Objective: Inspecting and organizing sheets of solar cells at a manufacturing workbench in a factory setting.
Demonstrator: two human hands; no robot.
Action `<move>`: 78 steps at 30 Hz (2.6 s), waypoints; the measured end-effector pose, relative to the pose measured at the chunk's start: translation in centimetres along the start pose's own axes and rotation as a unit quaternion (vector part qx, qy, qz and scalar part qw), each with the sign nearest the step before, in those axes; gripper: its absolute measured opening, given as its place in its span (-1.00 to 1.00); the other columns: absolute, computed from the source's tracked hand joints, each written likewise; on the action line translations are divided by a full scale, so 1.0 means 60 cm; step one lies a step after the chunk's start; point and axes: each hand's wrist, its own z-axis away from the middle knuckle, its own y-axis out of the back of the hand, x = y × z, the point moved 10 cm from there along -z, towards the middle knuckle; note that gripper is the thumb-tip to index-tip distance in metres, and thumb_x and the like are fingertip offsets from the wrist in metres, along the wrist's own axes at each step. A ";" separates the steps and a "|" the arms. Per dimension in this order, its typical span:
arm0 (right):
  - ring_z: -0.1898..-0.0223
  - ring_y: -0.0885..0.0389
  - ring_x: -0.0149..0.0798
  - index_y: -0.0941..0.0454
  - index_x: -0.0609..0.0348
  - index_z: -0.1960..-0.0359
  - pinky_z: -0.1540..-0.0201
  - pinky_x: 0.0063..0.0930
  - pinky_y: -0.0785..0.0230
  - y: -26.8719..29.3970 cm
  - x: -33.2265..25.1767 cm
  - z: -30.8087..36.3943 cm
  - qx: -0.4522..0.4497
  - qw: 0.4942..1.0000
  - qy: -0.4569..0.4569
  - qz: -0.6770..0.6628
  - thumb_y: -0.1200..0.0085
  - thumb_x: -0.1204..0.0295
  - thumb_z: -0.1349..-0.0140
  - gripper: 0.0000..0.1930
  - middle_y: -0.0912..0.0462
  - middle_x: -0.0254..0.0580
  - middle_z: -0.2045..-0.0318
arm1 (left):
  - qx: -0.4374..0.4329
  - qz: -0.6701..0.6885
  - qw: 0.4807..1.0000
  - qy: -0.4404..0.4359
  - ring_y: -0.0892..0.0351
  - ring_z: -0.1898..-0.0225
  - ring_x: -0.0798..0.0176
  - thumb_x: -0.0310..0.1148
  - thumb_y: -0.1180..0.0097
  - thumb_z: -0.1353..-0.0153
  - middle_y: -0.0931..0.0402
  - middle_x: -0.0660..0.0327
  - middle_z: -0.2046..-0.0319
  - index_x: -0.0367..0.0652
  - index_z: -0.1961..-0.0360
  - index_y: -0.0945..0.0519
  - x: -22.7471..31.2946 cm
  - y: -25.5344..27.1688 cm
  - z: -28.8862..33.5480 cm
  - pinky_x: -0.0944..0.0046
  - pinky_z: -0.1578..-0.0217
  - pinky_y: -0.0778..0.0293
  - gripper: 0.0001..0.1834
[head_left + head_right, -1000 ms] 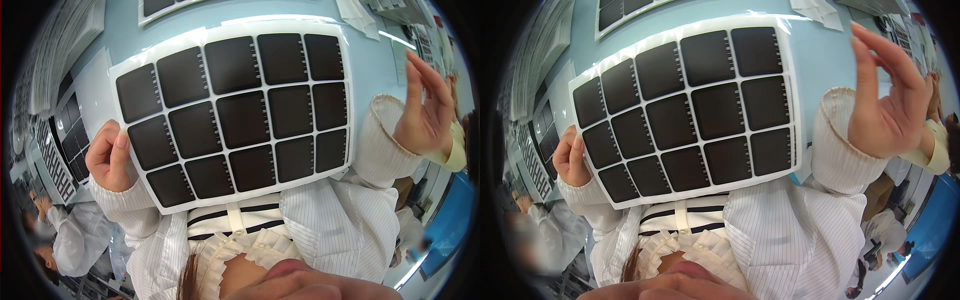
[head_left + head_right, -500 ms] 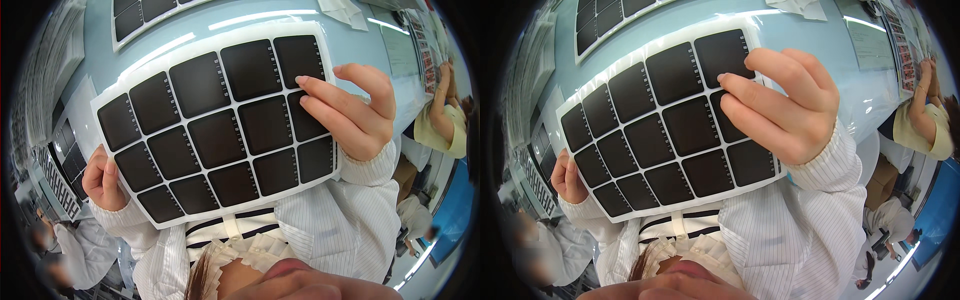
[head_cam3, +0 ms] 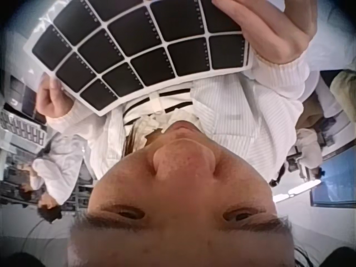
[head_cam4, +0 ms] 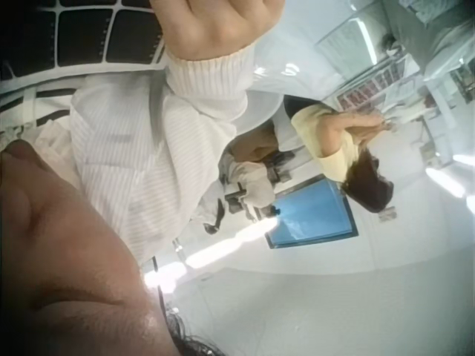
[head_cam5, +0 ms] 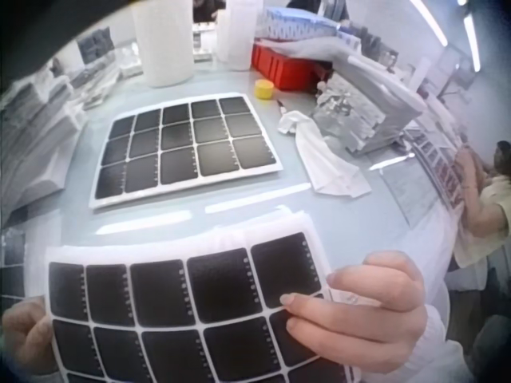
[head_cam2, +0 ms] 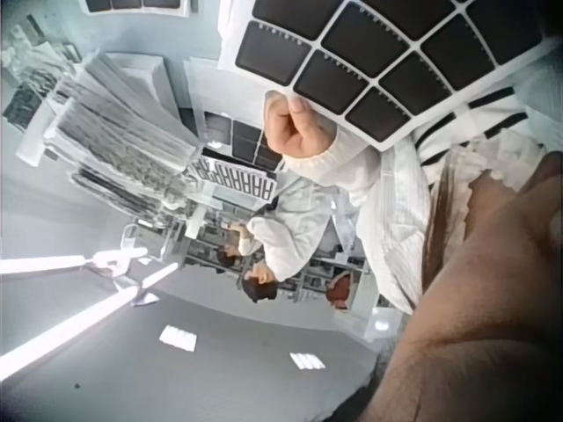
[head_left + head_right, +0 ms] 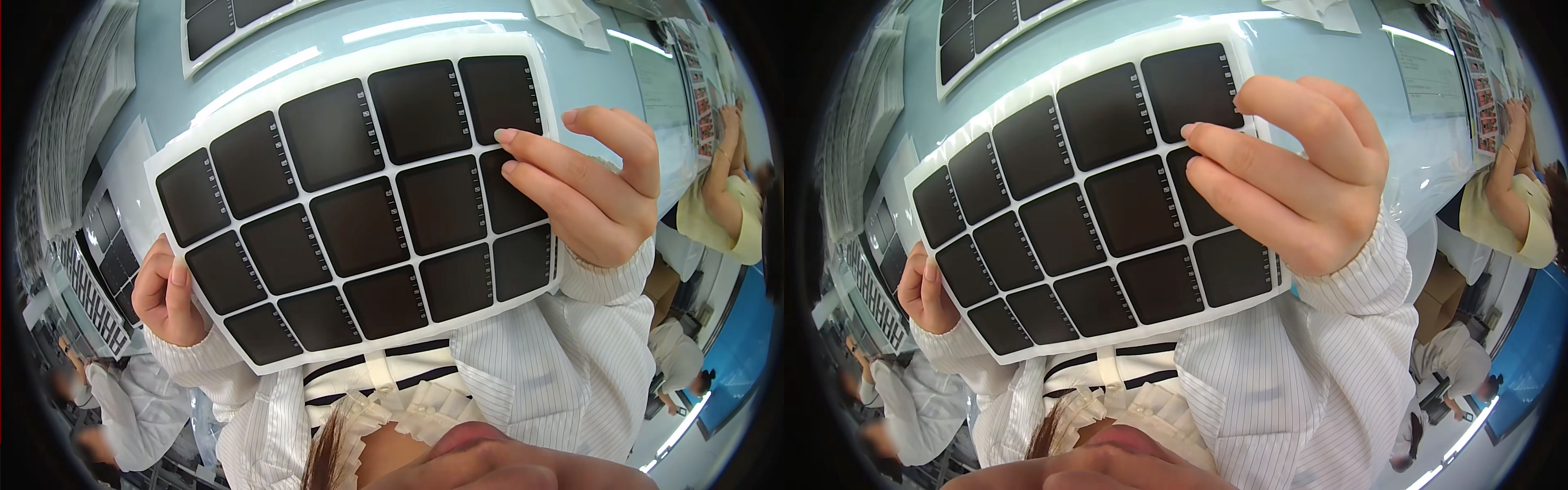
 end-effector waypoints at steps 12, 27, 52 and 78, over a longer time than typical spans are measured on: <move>0.26 -0.42 -0.22 -0.60 0.13 0.57 0.32 -0.46 -0.28 0.001 0.001 -0.006 0.008 1.000 -0.010 -0.017 -0.10 0.39 0.35 -0.80 -0.66 -0.35 0.41 | 0.000 -0.008 1.000 0.004 -0.26 0.51 0.36 -0.48 0.07 -0.12 -0.39 0.18 0.57 -0.28 0.67 -0.33 -0.002 0.005 0.003 0.39 0.40 -0.17 -0.76; 0.46 -0.28 -0.22 -0.62 0.23 0.39 0.35 -0.38 -0.21 -0.023 0.009 -0.005 -0.013 0.999 -0.021 -0.034 0.08 0.43 0.37 -0.60 -0.45 -0.19 0.57 | -0.036 0.016 0.999 0.013 -0.30 0.39 0.36 -0.46 0.12 -0.18 -0.38 0.22 0.49 -0.27 0.60 -0.38 -0.010 0.012 0.015 0.39 0.24 -0.18 -0.78; 0.56 -0.38 -0.57 -0.51 0.34 0.39 0.49 -0.70 -0.21 -0.070 0.128 0.146 -0.074 0.740 -0.533 -0.404 0.00 0.39 -0.20 -0.79 -0.51 -0.37 0.60 | -0.004 -0.118 0.993 -0.023 -0.11 0.65 0.48 -0.49 -0.12 -0.04 -0.23 0.33 0.74 -0.32 0.60 -0.49 0.037 0.001 -0.001 0.42 0.63 0.01 -0.85; 0.63 -0.27 -0.61 -0.49 0.28 0.45 0.57 -0.76 -0.04 0.068 0.107 0.061 0.222 0.827 -0.340 -0.389 -0.13 0.55 -0.07 -0.92 -0.45 -0.37 0.59 | 0.066 -0.080 0.981 -0.166 -0.19 0.65 0.43 -0.55 -0.15 -0.01 -0.31 0.26 0.69 -0.31 0.61 -0.42 0.127 0.056 -0.010 0.46 0.60 -0.08 -0.84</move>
